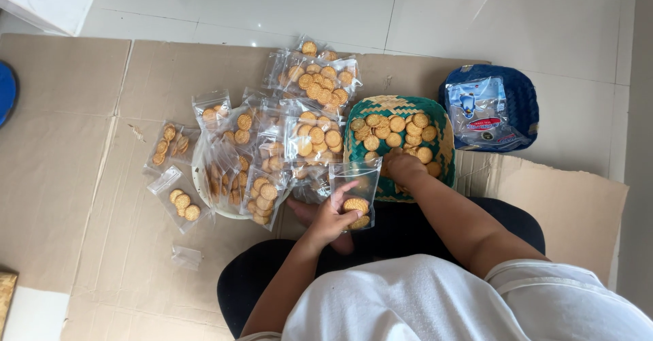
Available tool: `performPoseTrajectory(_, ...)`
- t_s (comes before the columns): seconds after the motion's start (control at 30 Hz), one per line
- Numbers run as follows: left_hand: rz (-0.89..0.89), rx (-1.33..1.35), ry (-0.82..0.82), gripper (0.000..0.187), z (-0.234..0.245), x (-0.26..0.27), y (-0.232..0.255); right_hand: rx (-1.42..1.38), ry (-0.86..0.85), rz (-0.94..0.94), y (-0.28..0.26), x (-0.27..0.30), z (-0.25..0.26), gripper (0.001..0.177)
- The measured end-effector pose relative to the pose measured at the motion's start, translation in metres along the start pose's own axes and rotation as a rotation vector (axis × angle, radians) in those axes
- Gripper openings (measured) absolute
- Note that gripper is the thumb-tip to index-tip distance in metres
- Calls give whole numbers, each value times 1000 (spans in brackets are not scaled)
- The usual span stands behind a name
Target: Packaging small round cookies into individual plastic bags
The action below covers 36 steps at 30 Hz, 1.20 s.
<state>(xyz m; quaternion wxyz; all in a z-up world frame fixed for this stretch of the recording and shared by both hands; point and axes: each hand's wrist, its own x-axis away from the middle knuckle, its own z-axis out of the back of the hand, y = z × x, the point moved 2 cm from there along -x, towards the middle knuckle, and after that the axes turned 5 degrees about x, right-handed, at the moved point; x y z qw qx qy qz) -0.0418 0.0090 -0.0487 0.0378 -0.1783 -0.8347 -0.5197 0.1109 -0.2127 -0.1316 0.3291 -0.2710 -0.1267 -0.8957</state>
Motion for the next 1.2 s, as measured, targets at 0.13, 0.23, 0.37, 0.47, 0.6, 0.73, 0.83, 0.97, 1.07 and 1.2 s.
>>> performPoseTrajectory(0.13, -5, 1, 9, 81, 6, 6, -1, -106, 28, -44, -7, 15, 23, 35)
performPoseTrajectory(0.23, 15, 8, 7, 80, 8, 9, 0, -244, 33, -86, 1, 11, 34, 23)
performPoseTrajectory(0.37, 32, 0, 6, 80, 8, 13, -1, -648, 132, -98, 11, 11, 40, 27)
performPoseTrajectory(0.47, 36, -3, 7, 80, 10, 13, 3, -1210, 322, -84, 5, 17, 53, 29)
performPoseTrajectory(0.6, 60, -15, -3, 81, 9, 17, 10, -1851, 554, 89, -4, 34, 79, 28)
performPoseTrajectory(0.73, 70, -15, -20, 81, 12, 16, 7, -1869, 616, 191, -11, 55, 96, 27)
performPoseTrajectory(0.83, 83, -15, -30, 80, 13, 15, 5, -1849, 617, 246, -14, 63, 104, 27)
performPoseTrajectory(0.97, 94, -10, -52, 81, 12, 13, 7, -1734, 580, 278, -14, 66, 110, 26)
performPoseTrajectory(1.07, 114, -21, -76, 80, 12, 13, 8, -1634, 567, 280, -12, 71, 117, 25)
performPoseTrajectory(1.2, 141, -28, -112, 80, 14, 12, 1, -1500, 555, 290, -10, 78, 124, 23)
